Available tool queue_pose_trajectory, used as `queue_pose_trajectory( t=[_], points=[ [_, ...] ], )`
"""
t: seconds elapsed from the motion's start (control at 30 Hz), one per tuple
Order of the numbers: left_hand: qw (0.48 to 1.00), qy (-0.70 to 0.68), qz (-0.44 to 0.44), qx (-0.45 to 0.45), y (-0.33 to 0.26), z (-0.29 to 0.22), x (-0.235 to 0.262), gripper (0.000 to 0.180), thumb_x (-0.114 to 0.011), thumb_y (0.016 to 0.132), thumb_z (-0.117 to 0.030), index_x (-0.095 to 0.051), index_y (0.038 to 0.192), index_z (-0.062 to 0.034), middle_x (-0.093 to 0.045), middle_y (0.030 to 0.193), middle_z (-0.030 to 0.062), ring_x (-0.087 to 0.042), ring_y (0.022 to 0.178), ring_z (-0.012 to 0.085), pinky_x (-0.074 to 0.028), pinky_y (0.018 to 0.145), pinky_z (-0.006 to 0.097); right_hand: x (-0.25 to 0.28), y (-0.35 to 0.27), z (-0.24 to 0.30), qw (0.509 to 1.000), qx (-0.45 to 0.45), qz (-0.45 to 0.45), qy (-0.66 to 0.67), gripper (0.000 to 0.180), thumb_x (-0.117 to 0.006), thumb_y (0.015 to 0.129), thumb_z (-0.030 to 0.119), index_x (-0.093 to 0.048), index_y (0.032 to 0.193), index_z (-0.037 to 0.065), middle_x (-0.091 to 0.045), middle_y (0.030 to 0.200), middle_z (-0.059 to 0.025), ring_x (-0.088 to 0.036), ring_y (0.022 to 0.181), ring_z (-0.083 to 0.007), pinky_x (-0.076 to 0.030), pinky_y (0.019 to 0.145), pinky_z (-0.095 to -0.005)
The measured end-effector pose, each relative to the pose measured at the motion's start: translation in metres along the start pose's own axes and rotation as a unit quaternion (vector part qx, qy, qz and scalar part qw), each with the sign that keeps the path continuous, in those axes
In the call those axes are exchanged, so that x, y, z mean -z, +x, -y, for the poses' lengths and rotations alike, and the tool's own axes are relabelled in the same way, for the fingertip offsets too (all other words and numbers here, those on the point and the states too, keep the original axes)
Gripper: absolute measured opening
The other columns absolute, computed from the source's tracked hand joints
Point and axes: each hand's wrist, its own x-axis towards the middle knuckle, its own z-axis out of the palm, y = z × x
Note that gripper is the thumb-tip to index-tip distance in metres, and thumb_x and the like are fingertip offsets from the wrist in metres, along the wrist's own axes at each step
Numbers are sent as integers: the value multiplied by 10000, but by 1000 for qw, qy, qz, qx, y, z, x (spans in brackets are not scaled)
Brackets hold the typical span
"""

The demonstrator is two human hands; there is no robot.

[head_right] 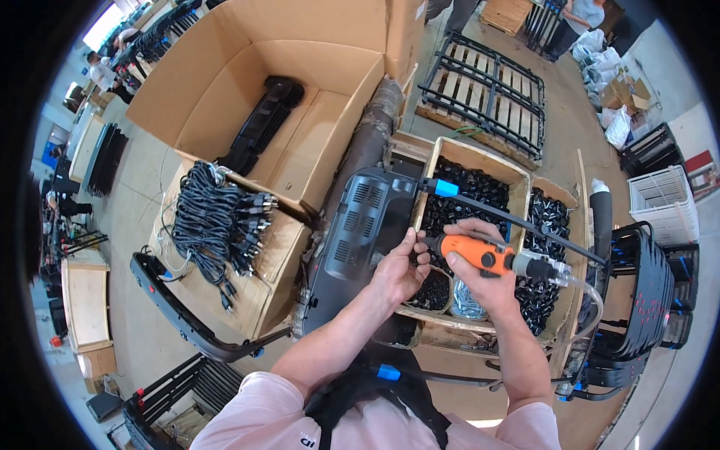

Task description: Assembling plastic components onto a metal roof rack frame using an electric screwdriver in a workshop setting.

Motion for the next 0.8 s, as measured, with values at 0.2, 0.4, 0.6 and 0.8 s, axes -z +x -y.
queue_pose_trajectory(
  t=[0.2, 0.4, 0.6, 0.8],
  points=[
    [996, 66, -50, -40, 28, 5, -32, 274, -478, 1136, -275, -626, 1186, -50, -660, 951, 31, -629, 806, 171, -544, 717, 309, 15, 81, -18, 999, 30, -34, -18, 482, -798, 871, 67, -605, 1308, 2, -728, 1214, -144, -687, 1124, -195, -550, 1021, -354],
    [993, 113, -12, -24, 31, 3, -8, 273, -511, 1127, -271, -651, 1187, -45, -671, 946, 30, -644, 790, 151, -546, 679, 287, 10, 139, -42, 999, 32, -3, -15, 472, -797, 880, 58, -603, 1305, -9, -738, 1199, -141, -695, 1104, -188, -566, 997, -345],
    [988, 151, -14, -43, 45, -5, 11, 289, -563, 1108, -325, -684, 1146, -65, -647, 899, -11, -601, 737, 105, -477, 609, 243, -4, 164, -60, 995, 42, 22, -85, 402, -814, 851, 87, -657, 1213, 14, -744, 1080, -45, -685, 1010, -127, -563, 937, -307],
    [981, 160, -58, -92, 57, -12, 14, 241, -551, 1115, -233, -670, 1230, -57, -628, 910, -22, -571, 702, 82, -476, 597, 239, -5, 171, -51, 984, 17, 56, -171, 346, -825, 848, 84, -681, 1157, 24, -742, 1072, -57, -687, 983, -134, -569, 903, -315]
  ],
)
